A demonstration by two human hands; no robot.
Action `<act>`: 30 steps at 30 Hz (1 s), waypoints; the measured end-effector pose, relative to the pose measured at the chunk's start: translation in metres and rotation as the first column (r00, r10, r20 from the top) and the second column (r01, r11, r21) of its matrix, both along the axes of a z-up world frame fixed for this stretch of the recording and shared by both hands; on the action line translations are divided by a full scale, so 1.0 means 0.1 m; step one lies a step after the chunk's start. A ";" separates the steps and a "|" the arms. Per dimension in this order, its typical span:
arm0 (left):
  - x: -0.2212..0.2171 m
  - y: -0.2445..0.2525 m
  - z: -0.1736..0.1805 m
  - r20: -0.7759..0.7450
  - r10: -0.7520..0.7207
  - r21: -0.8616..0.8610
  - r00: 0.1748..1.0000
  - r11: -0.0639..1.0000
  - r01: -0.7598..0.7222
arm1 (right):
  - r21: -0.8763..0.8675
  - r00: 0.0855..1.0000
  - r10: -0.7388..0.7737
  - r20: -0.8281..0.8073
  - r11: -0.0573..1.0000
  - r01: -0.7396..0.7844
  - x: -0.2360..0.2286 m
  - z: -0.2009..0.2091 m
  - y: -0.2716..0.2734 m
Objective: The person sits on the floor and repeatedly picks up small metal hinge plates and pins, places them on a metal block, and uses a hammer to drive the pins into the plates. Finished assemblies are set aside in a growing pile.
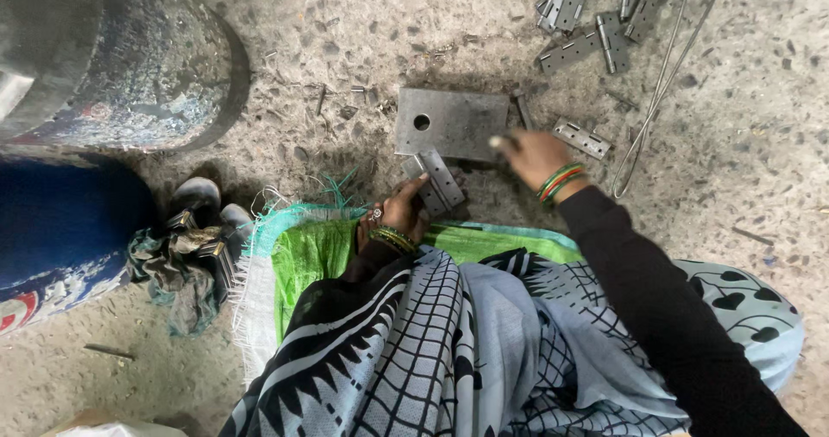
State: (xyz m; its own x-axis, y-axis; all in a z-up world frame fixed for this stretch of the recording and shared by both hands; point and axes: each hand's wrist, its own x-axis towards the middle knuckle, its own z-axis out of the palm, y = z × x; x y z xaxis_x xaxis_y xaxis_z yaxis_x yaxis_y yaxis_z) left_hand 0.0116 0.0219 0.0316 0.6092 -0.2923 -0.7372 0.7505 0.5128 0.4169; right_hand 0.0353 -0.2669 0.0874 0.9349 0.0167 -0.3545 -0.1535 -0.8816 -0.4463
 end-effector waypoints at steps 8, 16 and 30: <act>-0.02 -0.08 0.20 0.095 0.109 -0.084 0.990 0.991 -0.101 | -0.484 0.979 -0.189 -0.071 0.865 0.132 0.01 -0.44 -1.38; -0.04 -0.04 0.06 0.115 0.004 -0.162 0.993 0.987 0.015 | -0.240 0.959 -0.268 0.093 0.928 0.283 0.15 -0.36 -1.08; 0.04 -0.04 0.07 0.090 -0.078 -0.145 0.993 0.985 0.090 | 0.435 0.881 -0.414 -0.230 0.766 0.473 0.28 0.16 0.34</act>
State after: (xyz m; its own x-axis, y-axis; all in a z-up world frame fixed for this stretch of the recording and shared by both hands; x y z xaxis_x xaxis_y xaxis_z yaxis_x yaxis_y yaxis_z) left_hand 0.0151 0.0176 0.0385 0.6354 -0.4473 -0.6294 0.7593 0.5102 0.4040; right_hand 0.0635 -0.2332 0.1029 0.8329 -0.1997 -0.5161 -0.5506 -0.3921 -0.7369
